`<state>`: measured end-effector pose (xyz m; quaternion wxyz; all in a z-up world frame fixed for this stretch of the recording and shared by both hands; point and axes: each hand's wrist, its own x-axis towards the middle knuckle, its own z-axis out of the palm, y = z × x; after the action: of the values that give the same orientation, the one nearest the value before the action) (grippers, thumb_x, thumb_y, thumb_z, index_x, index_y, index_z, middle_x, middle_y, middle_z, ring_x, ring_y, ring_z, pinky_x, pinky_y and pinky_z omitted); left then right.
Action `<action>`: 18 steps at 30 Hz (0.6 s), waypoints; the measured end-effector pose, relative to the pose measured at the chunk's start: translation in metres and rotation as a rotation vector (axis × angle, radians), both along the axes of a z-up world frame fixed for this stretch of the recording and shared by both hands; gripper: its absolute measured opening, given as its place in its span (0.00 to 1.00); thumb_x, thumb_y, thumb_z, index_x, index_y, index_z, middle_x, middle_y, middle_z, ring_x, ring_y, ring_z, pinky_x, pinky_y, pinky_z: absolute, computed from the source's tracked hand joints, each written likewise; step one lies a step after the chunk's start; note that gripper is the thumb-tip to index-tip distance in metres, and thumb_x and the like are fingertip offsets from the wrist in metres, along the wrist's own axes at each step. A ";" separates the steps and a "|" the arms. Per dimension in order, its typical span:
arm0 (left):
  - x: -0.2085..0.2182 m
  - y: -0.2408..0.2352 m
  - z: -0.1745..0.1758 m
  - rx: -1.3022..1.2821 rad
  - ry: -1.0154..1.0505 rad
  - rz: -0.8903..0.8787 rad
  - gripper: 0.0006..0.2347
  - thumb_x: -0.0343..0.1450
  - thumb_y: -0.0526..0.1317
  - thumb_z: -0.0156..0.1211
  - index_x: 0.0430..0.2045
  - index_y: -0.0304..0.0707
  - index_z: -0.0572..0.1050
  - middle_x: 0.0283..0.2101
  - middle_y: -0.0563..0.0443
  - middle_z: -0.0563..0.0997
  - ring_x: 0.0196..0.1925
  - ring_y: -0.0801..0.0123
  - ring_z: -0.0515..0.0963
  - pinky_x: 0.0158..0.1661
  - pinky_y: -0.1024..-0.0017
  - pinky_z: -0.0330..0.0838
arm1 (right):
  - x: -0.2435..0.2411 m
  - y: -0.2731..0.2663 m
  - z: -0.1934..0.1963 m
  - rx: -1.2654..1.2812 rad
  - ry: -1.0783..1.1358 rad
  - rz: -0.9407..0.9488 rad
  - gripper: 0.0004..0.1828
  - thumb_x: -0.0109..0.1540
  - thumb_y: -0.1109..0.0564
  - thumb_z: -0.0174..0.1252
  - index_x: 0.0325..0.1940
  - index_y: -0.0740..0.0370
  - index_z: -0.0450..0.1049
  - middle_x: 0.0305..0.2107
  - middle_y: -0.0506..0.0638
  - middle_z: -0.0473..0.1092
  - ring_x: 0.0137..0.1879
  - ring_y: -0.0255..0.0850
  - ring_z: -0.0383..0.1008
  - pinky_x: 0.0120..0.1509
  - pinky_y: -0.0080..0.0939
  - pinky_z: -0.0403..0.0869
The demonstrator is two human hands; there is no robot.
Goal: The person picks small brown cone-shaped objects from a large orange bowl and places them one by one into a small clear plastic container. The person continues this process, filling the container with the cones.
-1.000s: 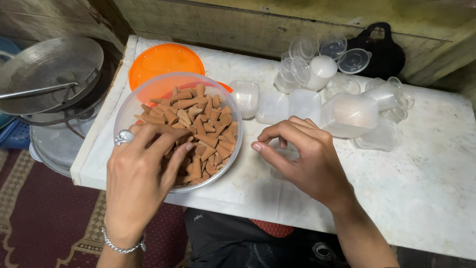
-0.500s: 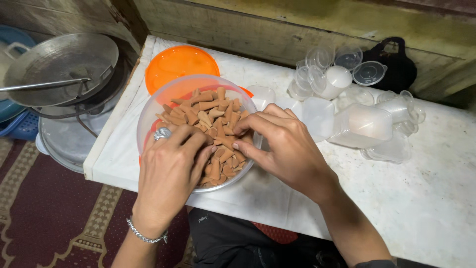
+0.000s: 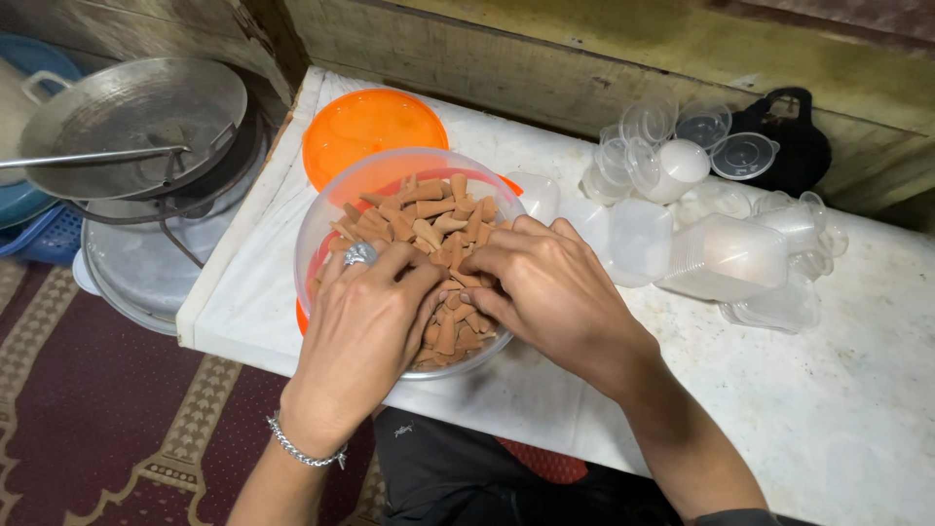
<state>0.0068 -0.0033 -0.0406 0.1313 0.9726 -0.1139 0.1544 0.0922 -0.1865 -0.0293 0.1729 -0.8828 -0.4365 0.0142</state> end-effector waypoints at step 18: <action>-0.006 -0.001 0.019 -0.495 -0.120 -0.033 0.14 0.74 0.37 0.56 0.52 0.31 0.71 0.50 0.44 0.81 0.48 0.59 0.80 0.51 0.65 0.72 | -0.005 -0.004 0.010 0.273 0.091 -0.016 0.07 0.62 0.52 0.59 0.34 0.56 0.72 0.26 0.43 0.71 0.35 0.40 0.68 0.44 0.41 0.67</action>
<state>0.0008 -0.0042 -0.0219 0.3609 0.8979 -0.0959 0.2330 0.0874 -0.1905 -0.0195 0.3110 -0.8529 -0.4192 -0.0068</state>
